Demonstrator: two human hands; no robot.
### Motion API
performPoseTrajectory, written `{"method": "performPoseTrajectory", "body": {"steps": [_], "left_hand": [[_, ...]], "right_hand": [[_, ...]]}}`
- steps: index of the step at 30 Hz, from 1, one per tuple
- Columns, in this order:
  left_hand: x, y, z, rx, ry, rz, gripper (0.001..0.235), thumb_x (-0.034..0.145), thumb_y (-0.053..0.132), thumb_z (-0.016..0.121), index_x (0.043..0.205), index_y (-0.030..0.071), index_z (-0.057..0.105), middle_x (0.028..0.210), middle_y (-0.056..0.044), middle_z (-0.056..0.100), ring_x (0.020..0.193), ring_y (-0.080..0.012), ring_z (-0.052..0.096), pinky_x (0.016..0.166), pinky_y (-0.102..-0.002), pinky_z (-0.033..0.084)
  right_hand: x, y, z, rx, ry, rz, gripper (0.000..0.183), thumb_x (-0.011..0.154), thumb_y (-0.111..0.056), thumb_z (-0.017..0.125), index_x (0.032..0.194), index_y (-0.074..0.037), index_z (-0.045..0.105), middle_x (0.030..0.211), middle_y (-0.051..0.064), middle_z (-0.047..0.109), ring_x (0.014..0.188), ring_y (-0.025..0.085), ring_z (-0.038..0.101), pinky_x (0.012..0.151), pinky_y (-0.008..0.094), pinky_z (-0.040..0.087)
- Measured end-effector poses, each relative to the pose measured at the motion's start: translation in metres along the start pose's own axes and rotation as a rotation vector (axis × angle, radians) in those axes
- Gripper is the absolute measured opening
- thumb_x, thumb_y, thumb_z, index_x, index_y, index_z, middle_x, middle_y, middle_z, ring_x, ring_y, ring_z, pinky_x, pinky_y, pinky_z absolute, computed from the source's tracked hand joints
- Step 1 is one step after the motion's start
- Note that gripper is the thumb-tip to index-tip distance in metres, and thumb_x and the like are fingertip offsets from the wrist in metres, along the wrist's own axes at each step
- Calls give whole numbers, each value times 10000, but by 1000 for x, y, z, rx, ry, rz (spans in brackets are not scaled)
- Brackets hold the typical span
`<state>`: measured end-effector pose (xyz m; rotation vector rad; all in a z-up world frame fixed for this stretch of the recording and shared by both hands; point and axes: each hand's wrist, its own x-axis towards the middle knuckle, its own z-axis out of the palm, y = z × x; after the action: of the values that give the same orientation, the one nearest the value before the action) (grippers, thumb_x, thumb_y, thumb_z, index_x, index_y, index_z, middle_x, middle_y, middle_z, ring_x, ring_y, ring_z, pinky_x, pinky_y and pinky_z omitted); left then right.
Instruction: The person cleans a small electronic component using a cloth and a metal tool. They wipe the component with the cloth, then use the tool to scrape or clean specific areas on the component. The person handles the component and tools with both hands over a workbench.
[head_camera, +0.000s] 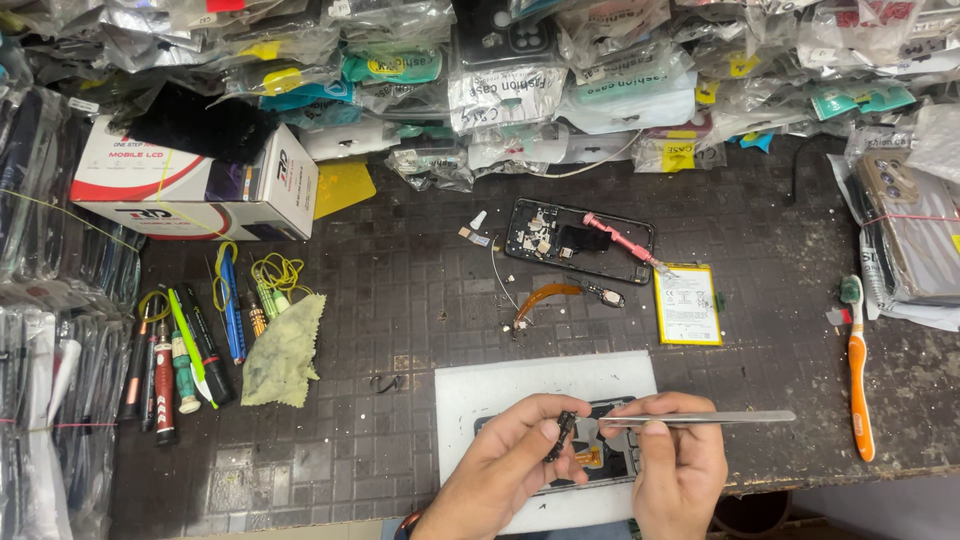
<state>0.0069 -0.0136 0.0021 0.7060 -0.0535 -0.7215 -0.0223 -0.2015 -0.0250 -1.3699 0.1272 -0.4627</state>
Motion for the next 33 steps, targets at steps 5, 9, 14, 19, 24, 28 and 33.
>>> {"method": "performPoseTrajectory", "body": {"steps": [5,9,14,19,24,28,33], "left_hand": [[3,-1,1,-2,51,-20,290,1065,237,505,1253,24,561,1030,-2,593,901,-94,568,894,-361,546],[2,0,2,-75,33,-4,209,1107,233,507,1166,37,549,997,-37,575,943,-114,583,909,-372,540],[-2,2,1,-41,20,-32,204,1074,237,505,1132,45,536,1028,-61,597,958,-175,626,947,-374,543],[-1,5,6,-12,7,-26,267,1071,247,528,1199,13,530,1035,-62,586,962,-178,632,958,-371,542],[-2,8,7,-11,-6,-5,301,1082,242,538,1256,-3,521,1015,-57,561,958,-185,619,944,-363,535],[-1,6,8,-18,-5,8,294,1086,228,536,1274,3,513,1018,-59,561,974,-168,603,954,-374,540],[2,1,7,15,39,-1,281,1081,228,516,1268,19,500,1026,-65,580,962,-180,622,942,-380,551]], "right_hand": [[1,-1,0,0,-11,3,153,1016,57,453,1157,30,508,970,216,684,871,243,696,807,390,602],[2,-3,2,21,-8,3,145,1026,41,448,1158,33,507,966,211,681,876,240,691,817,388,599],[0,-2,0,35,-14,12,129,1077,-33,433,1169,35,492,1001,211,670,900,245,680,850,387,590],[0,-4,2,147,-17,21,213,1140,-142,391,1187,40,490,1034,204,657,936,260,684,882,391,594],[0,-7,5,91,-50,-28,206,1139,-155,457,1190,36,515,1041,187,664,949,234,665,895,362,574],[0,-9,7,-100,-31,-24,196,1107,-155,489,1170,25,534,1049,159,660,935,212,668,868,320,563],[-2,-10,6,-85,-89,-70,190,1092,-156,552,1176,13,534,1070,155,665,937,204,663,874,323,574]]}}
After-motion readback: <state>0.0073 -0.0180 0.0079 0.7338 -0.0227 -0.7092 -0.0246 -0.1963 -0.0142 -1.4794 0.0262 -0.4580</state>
